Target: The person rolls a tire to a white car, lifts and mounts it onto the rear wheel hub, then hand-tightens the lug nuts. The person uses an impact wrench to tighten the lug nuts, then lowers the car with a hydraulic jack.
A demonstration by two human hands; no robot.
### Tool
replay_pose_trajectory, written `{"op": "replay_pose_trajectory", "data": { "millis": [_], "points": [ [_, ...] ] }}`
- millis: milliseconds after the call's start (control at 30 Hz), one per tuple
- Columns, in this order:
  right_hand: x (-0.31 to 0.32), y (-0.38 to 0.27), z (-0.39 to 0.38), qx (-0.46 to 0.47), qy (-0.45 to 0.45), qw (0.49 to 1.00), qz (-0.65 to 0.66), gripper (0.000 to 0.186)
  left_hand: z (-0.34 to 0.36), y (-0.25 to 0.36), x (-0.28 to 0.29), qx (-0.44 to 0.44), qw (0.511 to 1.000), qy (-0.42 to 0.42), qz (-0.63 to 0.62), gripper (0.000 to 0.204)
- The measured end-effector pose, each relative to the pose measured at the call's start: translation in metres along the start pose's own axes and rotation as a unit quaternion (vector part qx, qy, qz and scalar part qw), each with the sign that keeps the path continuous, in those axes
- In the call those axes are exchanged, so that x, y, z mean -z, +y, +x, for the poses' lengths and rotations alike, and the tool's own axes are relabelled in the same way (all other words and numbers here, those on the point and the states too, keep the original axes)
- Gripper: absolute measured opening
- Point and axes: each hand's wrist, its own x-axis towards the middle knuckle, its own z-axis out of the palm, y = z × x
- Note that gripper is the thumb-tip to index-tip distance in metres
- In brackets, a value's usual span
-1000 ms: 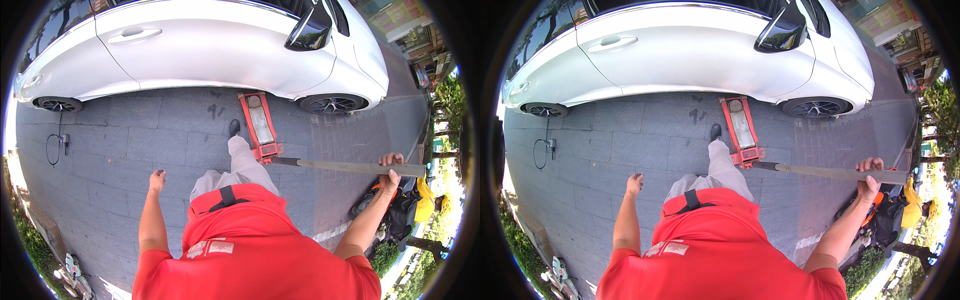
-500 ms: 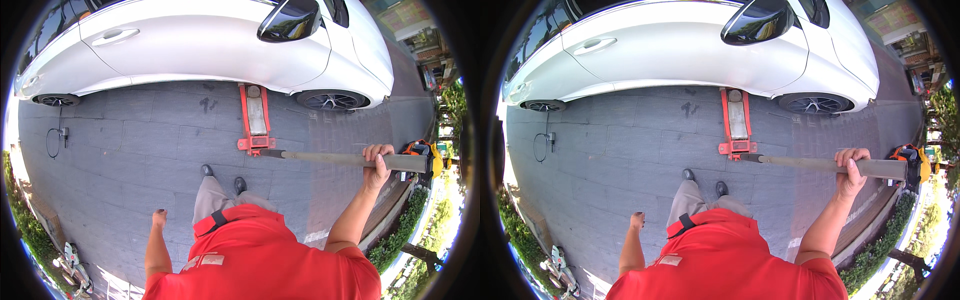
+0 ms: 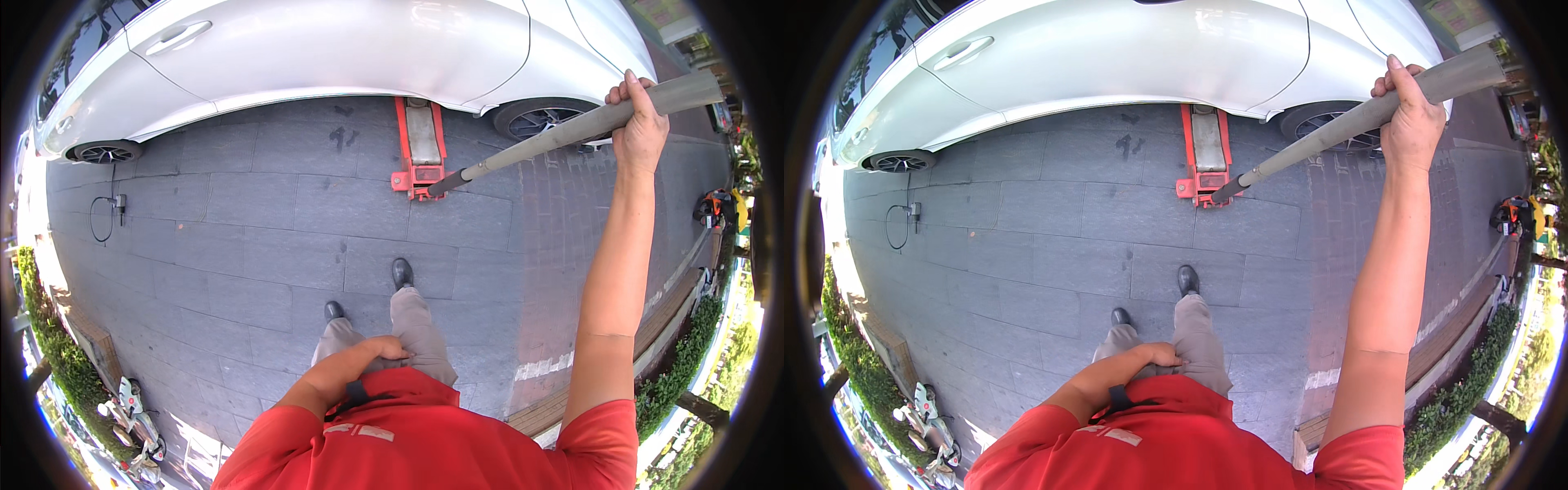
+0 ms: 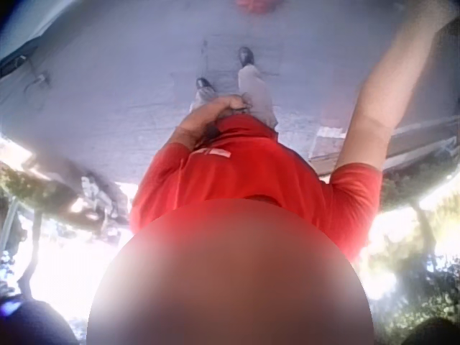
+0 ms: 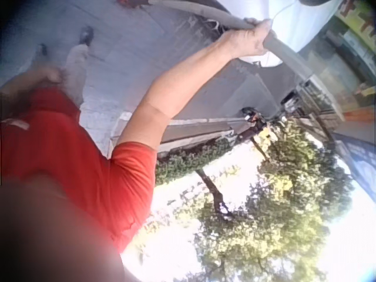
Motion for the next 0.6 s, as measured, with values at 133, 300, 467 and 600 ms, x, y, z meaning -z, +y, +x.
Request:
{"op": "replay_pose_trajectory", "data": {
  "millis": [133,300,467,600],
  "points": [
    [0.021,-0.022,-0.107,0.074,0.105,0.991,-0.027,0.017,-0.004,-0.073,-0.085,-0.238,0.970,-0.045,0.035,0.048],
    [0.087,-0.053,-0.375,0.111,0.220,0.969,-0.027,0.021,-0.114,-0.146,-0.192,-0.456,0.851,0.101,-0.240,0.037],
    [0.123,-0.067,-0.573,-0.169,0.434,0.857,-0.220,0.061,-0.200,-0.155,-0.217,-0.252,0.871,-0.115,-0.405,0.033],
    [0.109,-0.072,-0.629,-0.442,0.466,0.741,-0.197,0.080,-0.176,-0.150,-0.226,-0.293,0.884,-0.161,-0.326,0.033]
  ]
}}
